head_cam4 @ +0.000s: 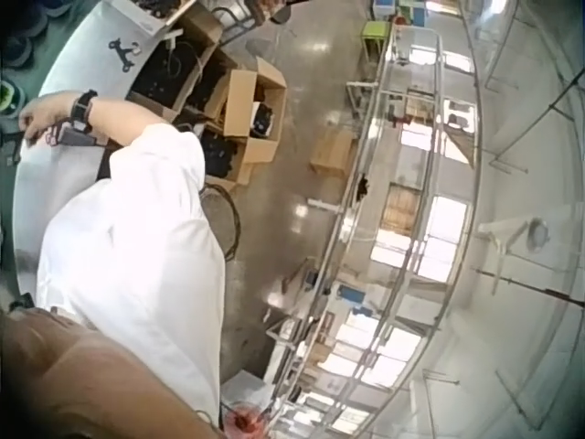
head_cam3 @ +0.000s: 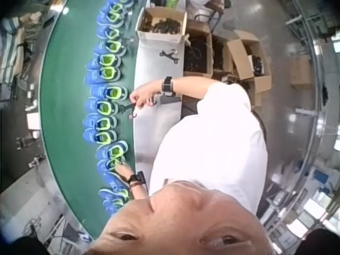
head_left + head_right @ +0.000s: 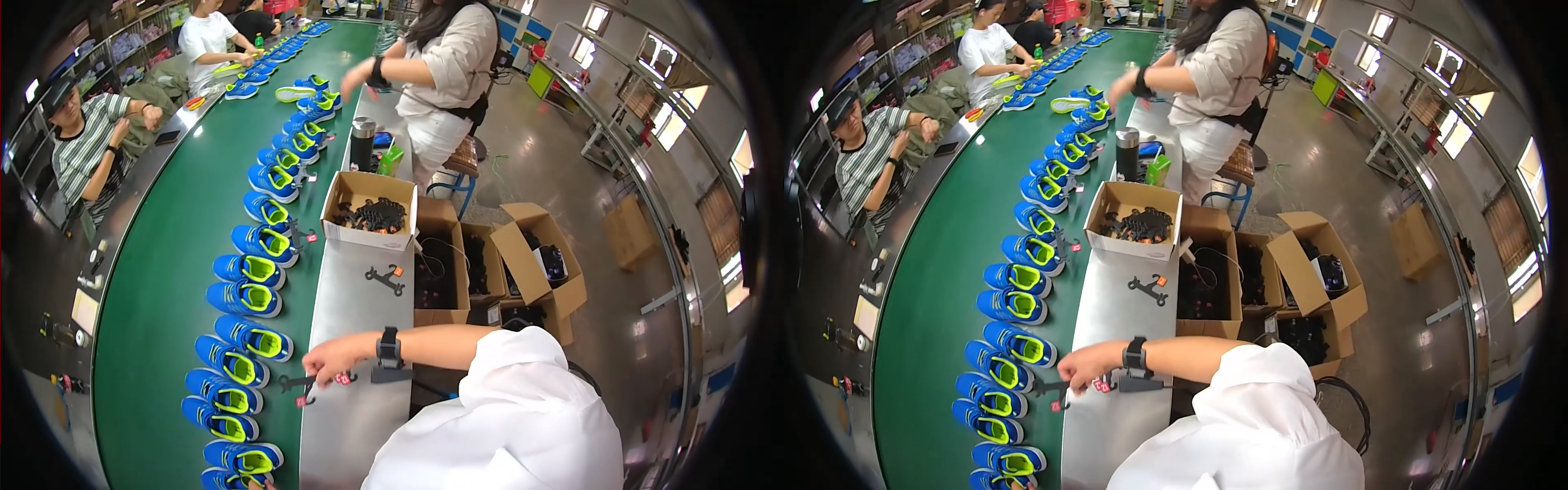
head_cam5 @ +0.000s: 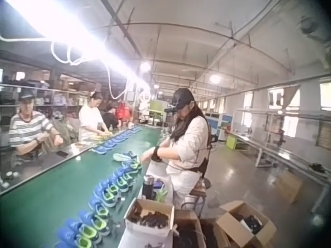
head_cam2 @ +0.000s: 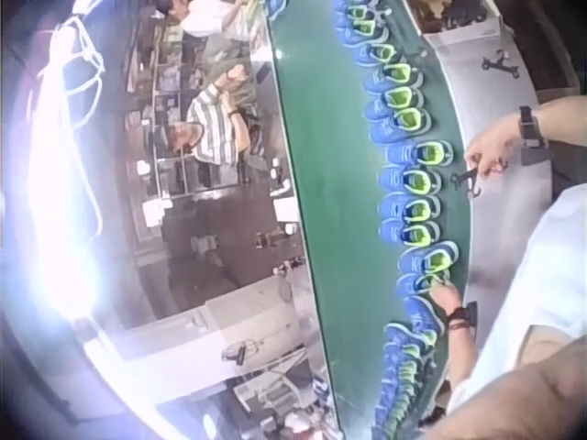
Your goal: The recorder is attaching plastic clips or labels to shoes on an assembly line and assisting another worker with their equipment.
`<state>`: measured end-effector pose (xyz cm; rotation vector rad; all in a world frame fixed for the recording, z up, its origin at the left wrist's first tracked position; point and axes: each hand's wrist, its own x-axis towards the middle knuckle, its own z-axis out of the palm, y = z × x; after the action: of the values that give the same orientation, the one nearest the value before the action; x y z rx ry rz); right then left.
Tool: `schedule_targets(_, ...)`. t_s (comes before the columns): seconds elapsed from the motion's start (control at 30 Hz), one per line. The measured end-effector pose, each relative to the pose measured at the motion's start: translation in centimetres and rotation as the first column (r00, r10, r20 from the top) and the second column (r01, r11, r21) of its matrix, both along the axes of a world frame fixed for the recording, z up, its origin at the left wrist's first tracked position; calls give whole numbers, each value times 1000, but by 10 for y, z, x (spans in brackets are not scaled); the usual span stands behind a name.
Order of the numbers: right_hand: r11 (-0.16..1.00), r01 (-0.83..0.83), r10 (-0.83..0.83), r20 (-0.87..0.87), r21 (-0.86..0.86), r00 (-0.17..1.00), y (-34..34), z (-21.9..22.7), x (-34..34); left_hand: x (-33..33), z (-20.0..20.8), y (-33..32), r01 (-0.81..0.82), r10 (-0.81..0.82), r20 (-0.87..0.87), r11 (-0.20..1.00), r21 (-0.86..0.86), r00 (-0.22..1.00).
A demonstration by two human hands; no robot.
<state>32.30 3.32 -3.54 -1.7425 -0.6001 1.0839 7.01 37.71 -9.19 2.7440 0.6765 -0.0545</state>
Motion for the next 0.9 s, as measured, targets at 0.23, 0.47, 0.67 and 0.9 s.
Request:
schedule_targets(0.23, 991, -84, 115, -331, 106, 937, 128, -23, -134, -35, -31, 33, -20, 80, 184, 951, -308, 980)
schedule_targets(0.47, 992, 98, -114, -239, -78, 964, 195, -33, -185, -46, -23, 38, 39, 82, 347, 944, -327, 934)
schedule_targets(0.67, 982, 122, -155, -238, -145, 959, 209, -38, -203, -44, -23, 40, 72, 65, 402, 946, -317, 913)
schedule_targets(0.9, 970, 200, -228, -232, -136, 946, 213, -44, -214, -45, -23, 43, 118, 1, 393, 953, -279, 920)
